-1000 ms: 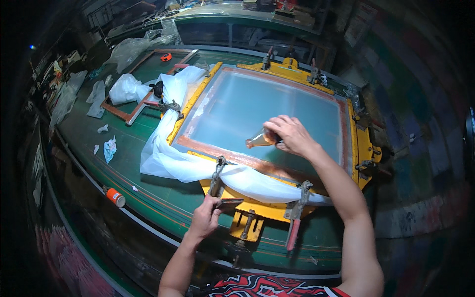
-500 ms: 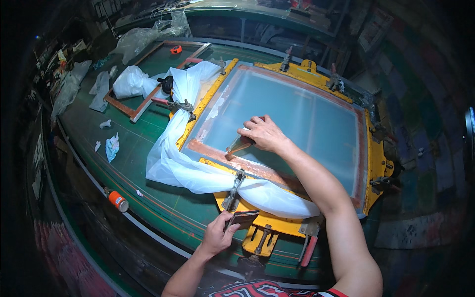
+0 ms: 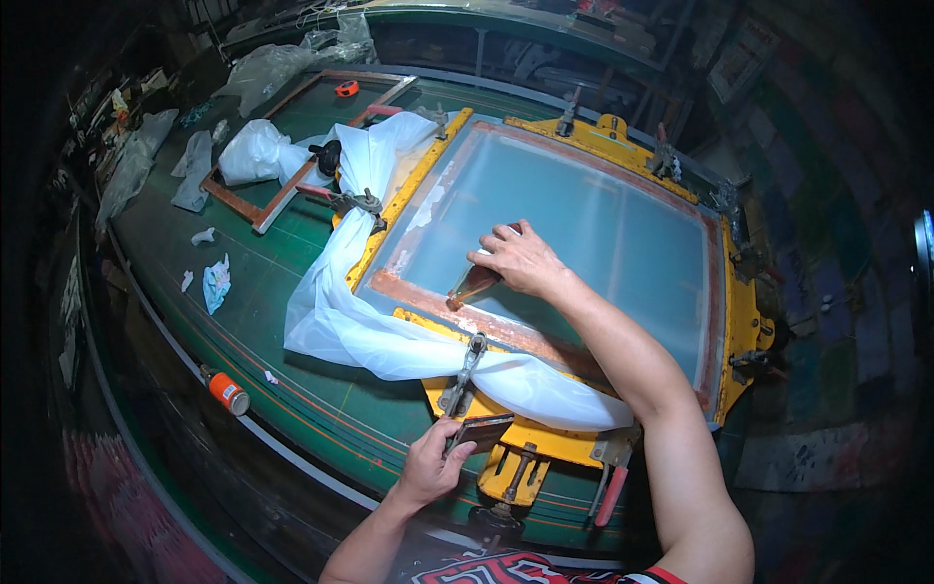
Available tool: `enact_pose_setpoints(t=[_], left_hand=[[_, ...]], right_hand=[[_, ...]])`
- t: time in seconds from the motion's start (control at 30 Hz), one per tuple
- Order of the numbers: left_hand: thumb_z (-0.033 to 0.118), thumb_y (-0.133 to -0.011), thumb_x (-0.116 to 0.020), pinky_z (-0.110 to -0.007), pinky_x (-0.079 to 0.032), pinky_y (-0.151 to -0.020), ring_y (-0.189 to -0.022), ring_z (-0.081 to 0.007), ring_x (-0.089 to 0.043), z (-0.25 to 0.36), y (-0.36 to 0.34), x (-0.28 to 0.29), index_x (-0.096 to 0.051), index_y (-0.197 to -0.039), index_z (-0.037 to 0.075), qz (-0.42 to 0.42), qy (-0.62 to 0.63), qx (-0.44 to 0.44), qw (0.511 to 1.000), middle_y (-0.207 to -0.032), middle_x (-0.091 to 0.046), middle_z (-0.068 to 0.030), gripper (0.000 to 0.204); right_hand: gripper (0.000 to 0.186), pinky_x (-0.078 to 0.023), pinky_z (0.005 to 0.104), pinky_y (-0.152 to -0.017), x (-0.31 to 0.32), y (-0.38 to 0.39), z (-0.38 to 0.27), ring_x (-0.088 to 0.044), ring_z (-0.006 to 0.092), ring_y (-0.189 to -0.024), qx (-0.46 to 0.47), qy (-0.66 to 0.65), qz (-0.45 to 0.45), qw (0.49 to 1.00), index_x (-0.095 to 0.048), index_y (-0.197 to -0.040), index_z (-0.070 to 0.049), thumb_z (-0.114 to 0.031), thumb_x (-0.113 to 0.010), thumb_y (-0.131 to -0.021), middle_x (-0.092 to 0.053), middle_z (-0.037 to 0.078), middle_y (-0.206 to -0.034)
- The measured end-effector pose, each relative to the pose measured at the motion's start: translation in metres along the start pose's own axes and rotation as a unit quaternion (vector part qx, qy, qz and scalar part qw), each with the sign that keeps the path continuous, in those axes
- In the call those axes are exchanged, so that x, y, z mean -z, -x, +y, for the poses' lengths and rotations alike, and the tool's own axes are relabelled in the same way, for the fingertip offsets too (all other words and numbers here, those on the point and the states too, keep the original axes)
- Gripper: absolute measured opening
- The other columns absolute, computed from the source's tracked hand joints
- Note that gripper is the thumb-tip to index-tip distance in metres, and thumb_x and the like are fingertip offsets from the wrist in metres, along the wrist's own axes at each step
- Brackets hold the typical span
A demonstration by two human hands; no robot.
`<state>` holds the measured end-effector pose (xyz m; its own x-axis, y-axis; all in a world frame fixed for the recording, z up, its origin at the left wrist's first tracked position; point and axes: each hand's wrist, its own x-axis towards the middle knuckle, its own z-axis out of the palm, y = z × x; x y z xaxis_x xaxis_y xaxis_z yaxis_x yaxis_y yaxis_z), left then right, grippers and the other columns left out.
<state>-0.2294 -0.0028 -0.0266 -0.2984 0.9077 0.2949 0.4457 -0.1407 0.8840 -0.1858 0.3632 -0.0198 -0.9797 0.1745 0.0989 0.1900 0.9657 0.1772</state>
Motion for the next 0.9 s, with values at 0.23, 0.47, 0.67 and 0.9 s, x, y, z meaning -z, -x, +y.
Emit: enact_pose_setpoints(t=[0.23,0.47,0.67,0.9], left_hand=[[0.008,-0.094,-0.073,-0.037,-0.056,-0.077,-0.087,-0.0350,-0.070,0.000,0.000,0.000,-0.060,-0.112,-0.002,-0.004,0.014,0.016,1.000,-0.101,-0.069,-0.0196,0.024],[0.010,-0.094,-0.073,-0.038,-0.056,-0.077,-0.087,-0.0349,-0.071,0.000,0.001,-0.001,-0.061,-0.111,-0.002,0.002,0.005,0.020,1.000,-0.101,-0.069,-0.0196,0.024],[0.010,-0.094,-0.073,-0.038,-0.056,-0.077,-0.087,-0.0353,-0.071,0.002,0.001,0.000,-0.062,-0.111,-0.002,-0.001,0.005,0.034,0.999,-0.100,-0.069,-0.0198,0.024],[0.010,-0.095,-0.073,-0.038,-0.056,-0.076,-0.086,-0.0345,-0.071,0.000,0.000,-0.001,-0.062,-0.111,-0.002,-0.001,0.004,0.026,1.000,-0.100,-0.069,-0.0193,0.024]], right_hand=[[0.040,-0.046,0.0559,-0.100,0.002,0.004,-0.001,-0.058,0.0269,-0.120,-0.001,0.003,-0.002,1.000,-0.061,-0.131,-0.026,-0.016,-0.066,-0.093,-0.064,0.005,-0.122],[0.038,-0.047,0.0570,-0.101,0.003,0.007,-0.001,-0.059,0.0271,-0.119,-0.008,-0.015,0.008,1.000,-0.063,-0.132,-0.026,-0.015,-0.060,-0.096,-0.065,0.006,-0.118],[0.040,-0.048,0.0554,-0.100,0.003,0.011,0.000,-0.059,0.0269,-0.117,-0.012,-0.020,0.007,1.000,-0.063,-0.132,-0.026,-0.013,-0.063,-0.094,-0.064,0.006,-0.117],[0.040,-0.049,0.0545,-0.099,0.003,0.014,0.001,-0.060,0.0263,-0.118,-0.015,-0.007,-0.005,1.000,-0.062,-0.133,-0.028,-0.017,-0.064,-0.095,-0.065,0.005,-0.118]])
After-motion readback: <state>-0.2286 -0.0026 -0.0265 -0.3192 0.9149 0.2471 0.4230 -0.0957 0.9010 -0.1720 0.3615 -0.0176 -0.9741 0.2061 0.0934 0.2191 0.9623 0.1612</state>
